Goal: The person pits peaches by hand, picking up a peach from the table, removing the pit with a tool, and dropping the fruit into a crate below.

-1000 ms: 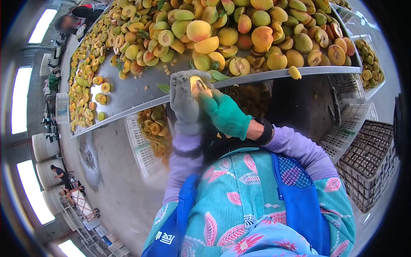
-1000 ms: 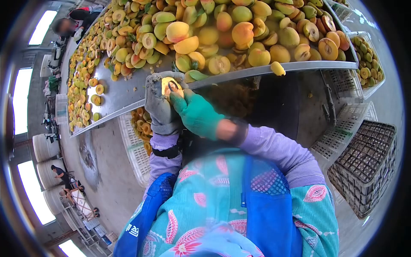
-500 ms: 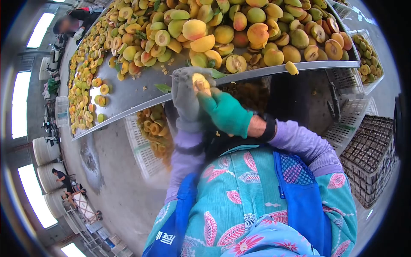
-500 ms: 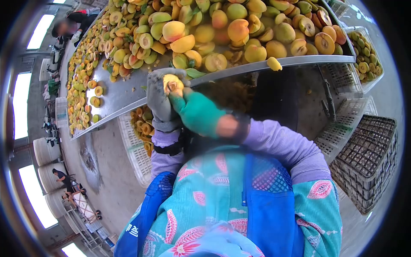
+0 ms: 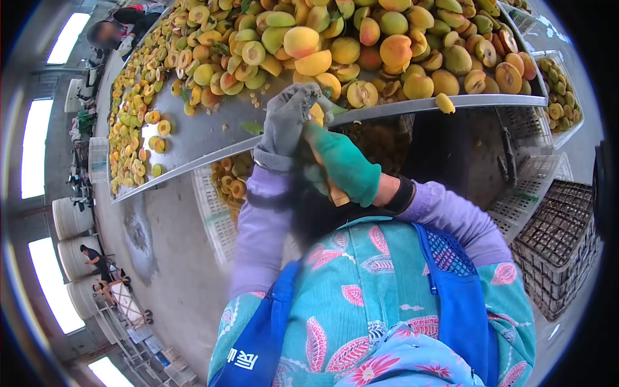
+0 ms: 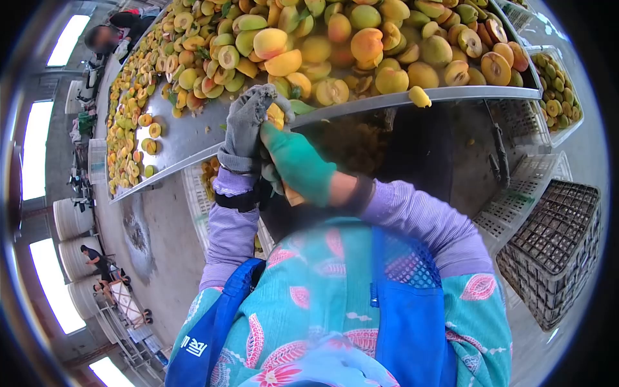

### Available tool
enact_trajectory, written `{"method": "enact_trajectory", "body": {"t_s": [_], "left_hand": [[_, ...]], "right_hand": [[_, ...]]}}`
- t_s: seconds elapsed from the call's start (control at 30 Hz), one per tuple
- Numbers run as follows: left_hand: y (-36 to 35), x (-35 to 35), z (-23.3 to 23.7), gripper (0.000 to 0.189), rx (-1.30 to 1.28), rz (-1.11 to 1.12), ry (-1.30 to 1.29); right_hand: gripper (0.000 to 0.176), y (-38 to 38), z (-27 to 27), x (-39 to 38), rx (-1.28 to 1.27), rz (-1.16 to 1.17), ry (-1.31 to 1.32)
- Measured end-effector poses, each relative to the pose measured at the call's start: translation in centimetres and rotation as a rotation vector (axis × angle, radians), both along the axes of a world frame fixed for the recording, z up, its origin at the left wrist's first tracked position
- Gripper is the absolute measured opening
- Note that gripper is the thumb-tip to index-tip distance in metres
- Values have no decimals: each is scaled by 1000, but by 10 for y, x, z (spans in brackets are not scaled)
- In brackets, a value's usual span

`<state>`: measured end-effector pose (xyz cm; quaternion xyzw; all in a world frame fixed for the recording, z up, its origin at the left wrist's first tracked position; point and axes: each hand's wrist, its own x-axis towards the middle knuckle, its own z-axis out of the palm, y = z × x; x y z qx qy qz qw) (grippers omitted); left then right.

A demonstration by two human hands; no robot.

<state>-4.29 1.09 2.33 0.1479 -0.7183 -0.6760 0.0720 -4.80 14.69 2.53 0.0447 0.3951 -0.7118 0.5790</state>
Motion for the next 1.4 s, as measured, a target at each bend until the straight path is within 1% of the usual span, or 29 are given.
{"method": "enact_trajectory", "body": {"t_s": [0.1, 0.13, 0.23, 0.27, 0.33, 0.37, 0.4, 0.43, 0.47, 0.5, 0.53, 0.6, 0.63, 0.67, 0.73, 0.77, 0.8, 0.83, 0.87, 0.9, 0.97, 1.0, 1.03, 1.07, 1.13, 1.2, 1.27, 1.37, 1.4], "left_hand": [[-4, 9, 1, 21, 25, -41, 11], [-11, 11, 0, 26, 132, -71, -60], [-9, 20, 2, 36, 370, 95, 91], [-11, 34, -6, 40, 439, 242, 124], [-18, 64, -6, 39, 414, 723, 111], [-67, 114, -26, 33, 789, 533, 103], [-77, 117, -26, 33, 211, 562, 29], [-88, 120, -26, 35, -368, 671, -133], [-94, 117, -17, 37, -834, 610, -271], [-95, 114, -10, 39, -1297, 521, -411], [-93, 78, -10, 43, -1037, 522, -243], [-35, 8, 38, 49, -1105, 204, 1], [-14, -31, 36, 52, -1133, 314, -13], [-4, -65, 33, 55, -1158, 417, -30], [-27, -103, 8, 52, -1220, 245, -72], [-36, -114, 3, 51, -1253, 166, -90], [-44, -105, 13, 49, -1139, 90, -41], [-37, -87, 31, 49, -534, 87, -49], [-50, -68, 17, 47, 53, 50, 34], [-61, -49, 1, 46, 641, 26, 116], [-39, -19, 4, 41, 697, 27, 176], [-27, -13, 3, 39, 727, 19, 212], [-21, -10, -7, 38, 474, 83, 266], [-16, -7, -23, 37, 220, 138, 317], [-9, -4, -15, 51, 120, 75, 248], [-4, -5, -17, 51, -15, 115, 270], [2, -5, -12, 52, 175, 139, 284], [1, 0, -7, 45, 354, 177, 288], [-1, 2, -11, 38, 0, 215, 357]], "right_hand": [[35, -1, -20, -5, -43, 144, 319], [40, 8, 0, -23, -156, 357, -93], [40, -7, -9, -17, -622, 307, -399], [32, -15, -15, -15, -676, 355, -481], [33, -3, -5, -11, -497, 355, -386], [34, 6, -13, -15, -434, 368, -391], [34, 16, -21, -19, -371, 380, -397], [35, 18, -37, -22, -232, 309, -379], [35, 21, -52, -20, -84, 243, -368], [38, 24, -51, -20, -70, 246, -386], [42, 28, -51, -21, -56, 250, -404], [36, 29, -35, -26, -91, 260, -276], [33, 27, -24, -30, -115, 254, -209], [31, 25, -7, -32, 59, 140, -170], [29, 27, -3, -35, 58, -13, -84], [27, 30, -1, -41, 54, -85, -37], [30, 39, -27, -49, 12, -32, 18], [32, 38, -26, -51, 58, -99, 227], [34, 33, -24, -49, 101, -161, 430], [36, 26, -29, -49, 107, -145, 635], [41, 13, -39, -48, 163, -155, 1051], [42, 10, -26, -47, 215, -120, 1146], [42, 8, -16, -47, 272, -87, 1245], [45, 7, -13, -48, 286, -23, 1259], [47, 5, -13, -47, 290, -50, 1260], [47, 6, -11, -46, 292, -64, 1252], [47, 7, -7, -45, 279, -48, 1235], [45, 4, -5, -39, 253, -84, 1195], [44, 2, -6, -38, 254, -79, 1211]]}}
